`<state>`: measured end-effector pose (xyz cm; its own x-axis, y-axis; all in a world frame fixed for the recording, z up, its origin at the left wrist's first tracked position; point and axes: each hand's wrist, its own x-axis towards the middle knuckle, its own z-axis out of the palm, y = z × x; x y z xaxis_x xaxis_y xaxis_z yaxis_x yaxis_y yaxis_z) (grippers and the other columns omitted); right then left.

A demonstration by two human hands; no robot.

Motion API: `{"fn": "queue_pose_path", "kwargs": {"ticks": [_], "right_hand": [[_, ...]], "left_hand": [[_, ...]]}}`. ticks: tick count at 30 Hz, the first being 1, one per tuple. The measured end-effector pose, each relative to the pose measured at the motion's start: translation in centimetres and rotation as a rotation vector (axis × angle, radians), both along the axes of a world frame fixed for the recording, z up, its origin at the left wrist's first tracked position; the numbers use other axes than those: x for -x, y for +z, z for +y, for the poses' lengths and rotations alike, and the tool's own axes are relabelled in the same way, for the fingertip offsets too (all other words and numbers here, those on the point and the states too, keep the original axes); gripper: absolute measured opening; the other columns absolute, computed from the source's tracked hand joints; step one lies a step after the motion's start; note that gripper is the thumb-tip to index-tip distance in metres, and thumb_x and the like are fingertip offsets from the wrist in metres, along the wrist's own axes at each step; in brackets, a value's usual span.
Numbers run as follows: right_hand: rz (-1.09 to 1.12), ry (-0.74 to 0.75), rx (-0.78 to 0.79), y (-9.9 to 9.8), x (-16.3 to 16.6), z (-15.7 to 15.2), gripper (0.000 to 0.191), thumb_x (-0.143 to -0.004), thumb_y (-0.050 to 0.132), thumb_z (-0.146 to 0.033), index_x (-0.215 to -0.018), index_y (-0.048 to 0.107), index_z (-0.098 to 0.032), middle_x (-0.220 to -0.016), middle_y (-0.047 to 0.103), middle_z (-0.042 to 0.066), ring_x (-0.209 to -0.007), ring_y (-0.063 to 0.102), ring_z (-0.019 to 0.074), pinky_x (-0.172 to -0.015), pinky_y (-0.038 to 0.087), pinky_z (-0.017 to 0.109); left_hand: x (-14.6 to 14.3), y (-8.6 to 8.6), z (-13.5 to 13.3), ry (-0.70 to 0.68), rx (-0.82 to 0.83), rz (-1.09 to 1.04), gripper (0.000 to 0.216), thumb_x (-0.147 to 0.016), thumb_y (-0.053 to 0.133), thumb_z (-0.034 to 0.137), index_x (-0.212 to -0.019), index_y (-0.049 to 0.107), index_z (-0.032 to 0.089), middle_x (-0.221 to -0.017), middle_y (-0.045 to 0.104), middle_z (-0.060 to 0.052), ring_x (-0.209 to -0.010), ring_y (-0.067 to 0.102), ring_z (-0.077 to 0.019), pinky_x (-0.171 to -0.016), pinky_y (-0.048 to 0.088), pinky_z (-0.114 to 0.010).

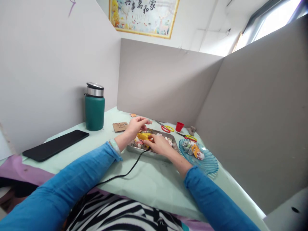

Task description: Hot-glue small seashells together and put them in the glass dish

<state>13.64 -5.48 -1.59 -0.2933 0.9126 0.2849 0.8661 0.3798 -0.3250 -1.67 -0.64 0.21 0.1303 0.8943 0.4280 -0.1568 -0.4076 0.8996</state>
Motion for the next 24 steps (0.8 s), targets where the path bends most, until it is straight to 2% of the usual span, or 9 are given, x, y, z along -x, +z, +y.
{"fn": "queue_pose_path", "kwargs": {"ticks": [5,9,11,13,15,17,20,22,24], "right_hand": [[0.141,0.0,0.107,-0.8,-0.1,0.8,0.038,-0.079,0.052,-0.033,-0.113,0.055,-0.016,-0.083,0.066,0.005,-0.069,0.058,0.0166,-0.059,0.037,0.023],[0.555,-0.085,0.137,-0.4,-1.8,1.1,0.04,-0.076,0.047,-0.027,-0.115,0.051,-0.019,-0.07,0.06,0.0,-0.056,0.052,0.0132,-0.053,0.038,0.024],[0.884,-0.014,0.141,0.3,-2.7,1.1,0.035,-0.074,0.047,-0.029,-0.108,0.052,-0.02,-0.069,0.056,-0.001,-0.053,0.048,0.0116,-0.05,0.039,0.023],[1.182,0.16,0.132,1.2,-3.4,0.8,0.024,-0.072,0.048,-0.029,-0.093,0.053,-0.02,-0.073,0.055,-0.001,-0.056,0.047,0.0103,-0.052,0.041,0.023],[1.348,0.299,0.127,2.0,-3.6,0.3,0.018,-0.069,0.053,-0.027,-0.085,0.052,-0.02,-0.076,0.054,-0.001,-0.059,0.049,0.0098,-0.053,0.042,0.022],[1.413,0.337,0.122,2.4,-3.5,-0.3,0.021,-0.07,0.058,-0.029,-0.088,0.052,-0.02,-0.068,0.05,-0.003,-0.054,0.045,0.0085,-0.049,0.04,0.021],[1.371,0.332,0.182,2.2,-2.7,-1.2,0.031,-0.074,0.063,-0.039,-0.096,0.055,-0.019,-0.054,0.038,-0.008,-0.043,0.035,0.0064,-0.043,0.033,0.021],[1.284,0.344,0.233,1.6,-2.1,-1.6,0.031,-0.075,0.062,-0.044,-0.092,0.057,-0.018,-0.05,0.037,-0.009,-0.04,0.034,0.0061,-0.042,0.032,0.021],[1.189,0.333,0.253,1.0,-1.7,-1.8,0.03,-0.076,0.061,-0.046,-0.079,0.057,-0.017,-0.048,0.038,-0.008,-0.039,0.035,0.0061,-0.042,0.032,0.021]], "left_hand": [[0.4,0.4,0.4,0.037,0.013,-0.079,0.025,-0.068,0.066,0.034,-0.078,0.061,0.012,-0.087,0.067,-0.008,-0.05,0.052,-0.0061,-0.049,0.045,-0.02],[0.6,0.6,0.6,0.091,0.036,-0.169,0.027,-0.064,0.069,0.034,-0.08,0.062,0.013,-0.083,0.066,-0.006,-0.049,0.051,-0.0054,-0.048,0.045,-0.02],[0.7,0.5,0.7,0.104,0.06,-0.185,0.028,-0.063,0.07,0.034,-0.08,0.062,0.013,-0.08,0.066,-0.005,-0.048,0.05,-0.0053,-0.048,0.045,-0.02],[0.7,0.3,0.9,0.081,0.082,-0.188,0.028,-0.063,0.071,0.033,-0.079,0.062,0.013,-0.081,0.066,-0.006,-0.048,0.05,-0.0049,-0.048,0.045,-0.02],[0.7,0.0,1.0,0.038,0.091,-0.186,0.027,-0.063,0.071,0.032,-0.079,0.061,0.012,-0.085,0.067,-0.007,-0.047,0.05,-0.0045,-0.047,0.045,-0.02],[0.6,-0.2,1.0,-0.002,0.101,-0.176,0.027,-0.063,0.071,0.032,-0.079,0.061,0.012,-0.088,0.067,-0.009,-0.047,0.05,-0.0042,-0.047,0.044,-0.02],[0.5,-0.4,0.9,-0.039,0.134,-0.153,0.029,-0.063,0.071,0.033,-0.08,0.063,0.011,-0.09,0.066,-0.01,-0.047,0.05,-0.0041,-0.047,0.043,-0.02],[0.4,-0.3,0.7,-0.051,0.146,-0.146,0.029,-0.063,0.072,0.033,-0.081,0.063,0.01,-0.089,0.066,-0.01,-0.047,0.05,-0.0042,-0.047,0.042,-0.019],[0.3,-0.3,0.6,-0.06,0.151,-0.151,0.029,-0.063,0.072,0.032,-0.08,0.063,0.01,-0.088,0.066,-0.009,-0.048,0.051,-0.0044,-0.047,0.042,-0.019]]}}
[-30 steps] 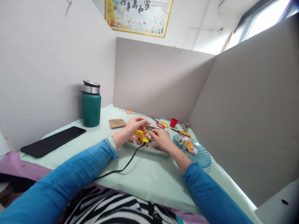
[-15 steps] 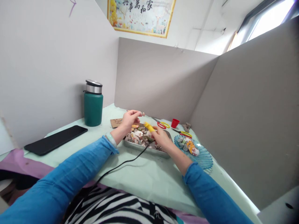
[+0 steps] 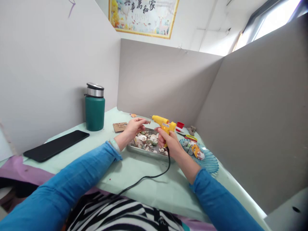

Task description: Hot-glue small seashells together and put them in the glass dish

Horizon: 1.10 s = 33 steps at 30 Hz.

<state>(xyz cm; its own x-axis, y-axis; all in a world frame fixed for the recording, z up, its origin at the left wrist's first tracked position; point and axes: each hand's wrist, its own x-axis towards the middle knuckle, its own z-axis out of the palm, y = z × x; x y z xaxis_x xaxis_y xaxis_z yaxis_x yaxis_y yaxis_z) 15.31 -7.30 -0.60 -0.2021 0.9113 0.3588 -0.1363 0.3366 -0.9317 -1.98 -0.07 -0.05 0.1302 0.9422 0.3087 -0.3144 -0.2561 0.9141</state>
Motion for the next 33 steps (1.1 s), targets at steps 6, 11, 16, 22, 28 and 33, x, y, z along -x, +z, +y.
{"fn": "queue_pose_path", "kwargs": {"ticks": [6,11,16,22,28,33], "right_hand": [[-0.141,-0.099,0.014,-1.1,0.0,0.5,0.041,-0.077,0.058,-0.051,-0.056,0.047,-0.018,-0.041,0.041,-0.005,-0.038,0.037,0.0067,-0.042,0.033,0.021],[-0.163,-0.11,-0.013,-1.4,-0.2,0.8,0.043,-0.078,0.056,-0.052,-0.054,0.047,-0.018,-0.04,0.041,-0.005,-0.038,0.037,0.0067,-0.042,0.032,0.021],[-0.2,-0.137,-0.051,-1.6,0.0,0.7,0.041,-0.078,0.056,-0.052,-0.056,0.05,-0.018,-0.04,0.041,-0.005,-0.038,0.037,0.0071,-0.041,0.031,0.021],[-0.209,-0.134,-0.045,-1.5,0.0,0.6,0.035,-0.078,0.056,-0.052,-0.069,0.06,-0.018,-0.039,0.04,-0.005,-0.037,0.037,0.0079,-0.04,0.031,0.022],[-0.206,-0.135,-0.05,-1.5,0.0,0.5,0.035,-0.078,0.056,-0.052,-0.072,0.061,-0.018,-0.038,0.039,-0.006,-0.037,0.036,0.008,-0.04,0.03,0.022],[-0.217,-0.146,-0.061,-1.7,0.0,0.7,0.041,-0.077,0.056,-0.054,-0.056,0.052,-0.019,-0.038,0.039,-0.004,-0.037,0.036,0.0081,-0.04,0.03,0.023]], "left_hand": [[0.0,-0.1,0.1,-0.016,0.025,-0.045,0.029,-0.062,0.074,0.03,-0.08,0.062,0.01,-0.083,0.066,-0.008,-0.049,0.051,-0.0046,-0.049,0.043,-0.02],[0.0,-0.2,0.3,-0.034,0.016,-0.049,0.029,-0.064,0.074,0.031,-0.082,0.062,0.01,-0.084,0.065,-0.007,-0.049,0.051,-0.0044,-0.05,0.043,-0.02],[0.0,-0.4,0.4,-0.045,0.013,-0.064,0.028,-0.065,0.074,0.029,-0.083,0.062,0.011,-0.083,0.065,-0.007,-0.05,0.051,-0.0043,-0.051,0.043,-0.02],[0.0,-0.5,0.6,-0.039,-0.016,-0.048,0.028,-0.065,0.073,0.03,-0.083,0.063,0.011,-0.083,0.065,-0.007,-0.048,0.051,-0.0045,-0.049,0.043,-0.02],[0.0,-0.5,0.6,-0.021,-0.026,-0.032,0.028,-0.066,0.073,0.032,-0.083,0.063,0.011,-0.084,0.065,-0.006,-0.048,0.051,-0.0043,-0.049,0.043,-0.02],[0.0,-0.5,0.7,-0.02,-0.02,-0.04,0.031,-0.064,0.074,0.033,-0.083,0.063,0.011,-0.084,0.066,-0.006,-0.048,0.051,-0.0042,-0.049,0.043,-0.02]]}}
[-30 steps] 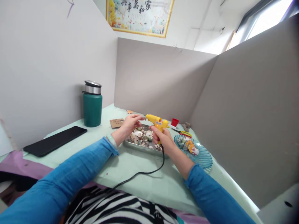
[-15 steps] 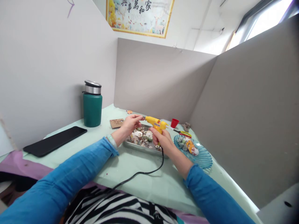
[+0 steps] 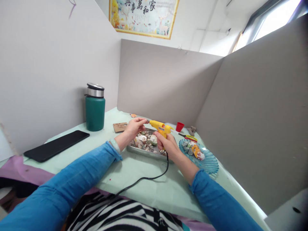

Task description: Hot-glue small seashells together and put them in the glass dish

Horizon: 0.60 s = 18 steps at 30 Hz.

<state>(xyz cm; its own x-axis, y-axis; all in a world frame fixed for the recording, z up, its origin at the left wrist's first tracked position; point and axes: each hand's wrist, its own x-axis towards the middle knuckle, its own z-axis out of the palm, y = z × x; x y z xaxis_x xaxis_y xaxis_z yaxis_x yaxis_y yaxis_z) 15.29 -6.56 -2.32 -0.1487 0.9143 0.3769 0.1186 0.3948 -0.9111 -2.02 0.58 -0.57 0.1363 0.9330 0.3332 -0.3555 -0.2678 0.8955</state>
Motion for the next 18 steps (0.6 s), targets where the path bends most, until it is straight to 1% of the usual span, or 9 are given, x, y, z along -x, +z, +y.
{"fn": "queue_pose_path", "kwargs": {"ticks": [5,10,15,18], "right_hand": [[-0.007,0.0,-0.006,-0.13,-0.08,0.14,0.046,-0.078,0.056,-0.055,-0.049,0.045,-0.02,-0.038,0.039,-0.004,-0.037,0.036,0.0079,-0.041,0.03,0.023],[0.005,-0.002,0.005,-0.15,-0.09,0.12,0.047,-0.077,0.057,-0.054,-0.047,0.044,-0.02,-0.038,0.038,-0.004,-0.038,0.036,0.008,-0.04,0.03,0.023],[0.002,-0.018,-0.005,-0.3,-0.14,0.23,0.045,-0.078,0.056,-0.053,-0.05,0.046,-0.02,-0.039,0.038,-0.004,-0.038,0.035,0.0081,-0.04,0.03,0.023],[-0.005,-0.017,-0.014,-0.35,-0.19,0.3,0.047,-0.079,0.056,-0.053,-0.048,0.044,-0.02,-0.039,0.038,-0.004,-0.038,0.036,0.008,-0.041,0.031,0.023]], "left_hand": [[0.02,-0.04,0.01,0.003,-0.009,0.008,0.029,-0.065,0.073,0.033,-0.083,0.064,0.011,-0.085,0.066,-0.006,-0.048,0.051,-0.0041,-0.049,0.043,-0.02],[0.01,-0.06,0.06,0.009,-0.014,0.024,0.028,-0.065,0.072,0.032,-0.083,0.064,0.012,-0.085,0.066,-0.006,-0.048,0.051,-0.0046,-0.048,0.043,-0.02],[0.0,0.01,0.02,0.005,-0.015,0.018,0.029,-0.065,0.073,0.032,-0.083,0.064,0.011,-0.085,0.066,-0.006,-0.048,0.051,-0.0044,-0.049,0.042,-0.02],[0.02,0.04,-0.03,0.006,-0.002,0.011,0.03,-0.064,0.074,0.033,-0.084,0.064,0.011,-0.086,0.067,-0.008,-0.049,0.051,-0.0043,-0.049,0.043,-0.02]]}}
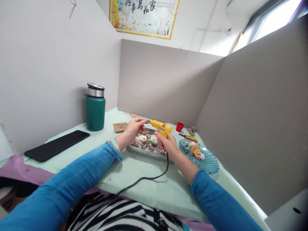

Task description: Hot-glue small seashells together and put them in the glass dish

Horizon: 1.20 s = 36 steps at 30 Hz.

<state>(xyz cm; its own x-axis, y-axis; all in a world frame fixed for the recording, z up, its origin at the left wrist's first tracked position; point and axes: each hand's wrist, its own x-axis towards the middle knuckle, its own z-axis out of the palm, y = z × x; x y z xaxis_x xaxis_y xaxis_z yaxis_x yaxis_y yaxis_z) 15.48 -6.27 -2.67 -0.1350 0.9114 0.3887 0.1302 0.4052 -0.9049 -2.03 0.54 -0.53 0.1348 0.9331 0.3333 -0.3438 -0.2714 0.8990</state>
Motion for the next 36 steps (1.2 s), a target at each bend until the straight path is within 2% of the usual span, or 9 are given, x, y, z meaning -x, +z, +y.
{"fn": "queue_pose_path", "kwargs": {"ticks": [36], "right_hand": [[-0.039,-0.026,-0.003,-0.11,-0.08,0.09,0.05,-0.079,0.054,-0.056,-0.046,0.042,-0.02,-0.037,0.038,-0.003,-0.037,0.035,0.0082,-0.041,0.03,0.024]], "left_hand": [[-0.02,-0.21,0.34,0.014,0.003,0.018,0.029,-0.065,0.073,0.033,-0.083,0.065,0.012,-0.087,0.066,-0.007,-0.049,0.051,-0.0046,-0.05,0.043,-0.021]]}}
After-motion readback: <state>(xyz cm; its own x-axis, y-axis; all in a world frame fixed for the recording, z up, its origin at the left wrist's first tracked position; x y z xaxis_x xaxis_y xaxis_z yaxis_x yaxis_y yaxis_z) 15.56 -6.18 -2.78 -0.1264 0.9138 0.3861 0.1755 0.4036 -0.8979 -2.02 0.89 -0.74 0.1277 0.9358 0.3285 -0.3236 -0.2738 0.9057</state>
